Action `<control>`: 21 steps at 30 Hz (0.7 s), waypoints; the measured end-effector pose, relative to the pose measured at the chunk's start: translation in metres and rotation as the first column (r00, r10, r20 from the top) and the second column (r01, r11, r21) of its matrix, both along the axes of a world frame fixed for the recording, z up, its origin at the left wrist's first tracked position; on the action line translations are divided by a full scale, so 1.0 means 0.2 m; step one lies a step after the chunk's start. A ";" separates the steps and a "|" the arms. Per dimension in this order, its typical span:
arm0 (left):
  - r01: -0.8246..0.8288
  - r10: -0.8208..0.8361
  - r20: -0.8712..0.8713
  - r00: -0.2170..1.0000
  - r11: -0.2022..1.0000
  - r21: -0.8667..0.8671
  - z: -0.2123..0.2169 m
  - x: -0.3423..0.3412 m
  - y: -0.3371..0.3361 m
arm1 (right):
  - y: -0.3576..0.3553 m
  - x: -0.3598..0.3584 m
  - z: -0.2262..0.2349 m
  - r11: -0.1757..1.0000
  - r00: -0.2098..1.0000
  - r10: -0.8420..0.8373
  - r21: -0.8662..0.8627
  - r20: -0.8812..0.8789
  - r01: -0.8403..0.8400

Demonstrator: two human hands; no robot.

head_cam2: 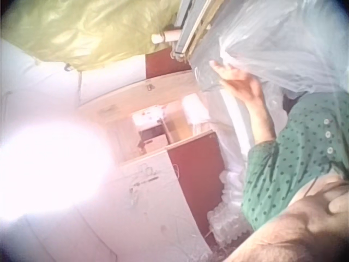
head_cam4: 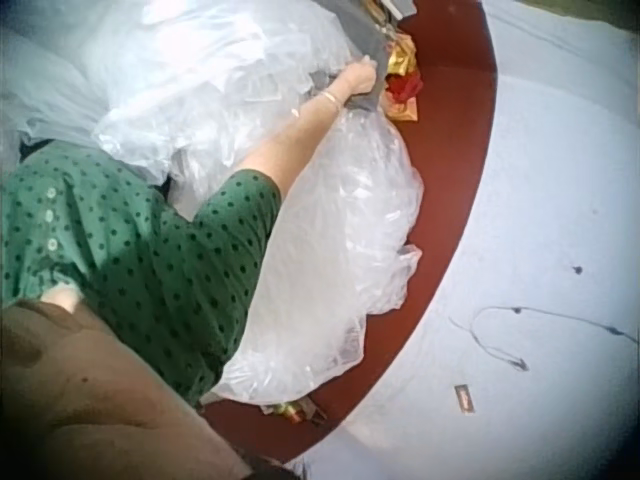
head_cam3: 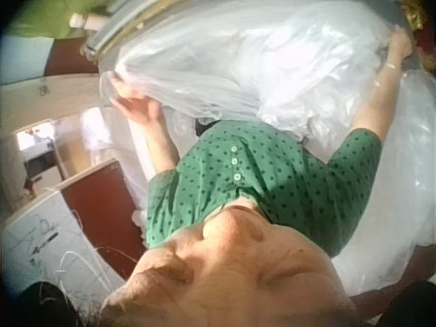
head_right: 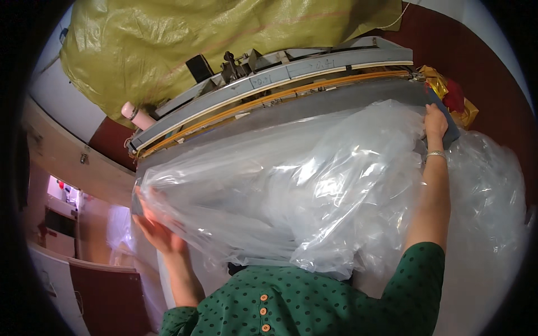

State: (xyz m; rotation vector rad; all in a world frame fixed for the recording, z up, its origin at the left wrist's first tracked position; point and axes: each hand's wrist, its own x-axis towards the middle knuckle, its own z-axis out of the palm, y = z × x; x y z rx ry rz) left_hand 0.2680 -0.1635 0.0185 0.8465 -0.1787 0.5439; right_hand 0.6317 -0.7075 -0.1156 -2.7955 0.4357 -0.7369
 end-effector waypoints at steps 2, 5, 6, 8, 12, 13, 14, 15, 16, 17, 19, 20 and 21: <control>0.017 0.008 -0.340 0.940 0.997 0.071 -0.15 -0.12 -0.06 | 0.03 0.03 -0.01 1.000 1.000 -0.019 -0.006 -0.013 0.019; 0.504 0.174 -0.675 0.717 0.539 0.674 -0.43 -0.31 -0.18 | 0.03 0.05 -0.02 1.000 1.000 0.009 -0.019 -0.007 -0.009; 0.544 0.205 -0.710 0.673 0.514 0.664 -0.47 -0.30 -0.14 | 0.01 0.05 -0.03 1.000 1.000 0.023 -0.019 0.000 -0.023; 0.615 0.277 -0.765 0.581 0.467 0.636 -0.49 -0.30 -0.03 | 0.00 0.05 -0.04 1.000 1.000 0.014 -0.006 -0.013 -0.014; -0.399 0.472 -0.504 0.723 0.881 0.254 -0.25 -0.27 0.51 | -0.03 0.02 -0.03 1.000 1.000 0.003 0.006 -0.008 -0.003; -0.627 0.655 -0.473 0.589 0.740 0.244 -0.18 -0.24 0.67 | -0.03 0.02 -0.03 1.000 1.000 0.003 0.001 0.005 -0.003; -0.595 0.697 -0.344 0.629 0.717 0.364 -0.04 -0.19 0.70 | -0.04 0.00 -0.01 0.998 1.000 0.015 -0.060 -0.004 -0.015; -0.555 0.768 -0.185 0.613 0.586 0.591 0.04 -0.19 0.79 | -0.02 0.00 -0.01 0.999 0.999 0.030 -0.023 -0.015 -0.031; -0.498 0.790 -0.016 0.612 0.402 0.768 0.11 -0.17 0.90 | 0.00 0.00 0.00 0.999 0.999 0.042 0.011 -0.024 -0.042; -0.500 0.848 0.095 0.522 0.214 0.839 0.19 -0.15 1.06 | 0.02 0.01 0.01 0.997 0.998 0.058 0.046 -0.032 -0.057; -0.450 0.861 0.379 0.338 -0.206 0.869 0.35 -0.03 1.22 | 0.07 0.03 -0.01 0.996 0.997 0.081 0.033 -0.011 -0.080; -0.405 0.805 0.534 0.257 -0.412 0.816 0.44 0.03 1.23 | 0.06 0.03 -0.01 0.996 0.997 0.081 0.023 -0.005 -0.081; -0.478 0.811 0.533 0.240 -0.379 0.792 0.50 0.06 1.21 | 0.05 0.03 -0.02 0.997 0.997 0.081 0.016 0.001 -0.081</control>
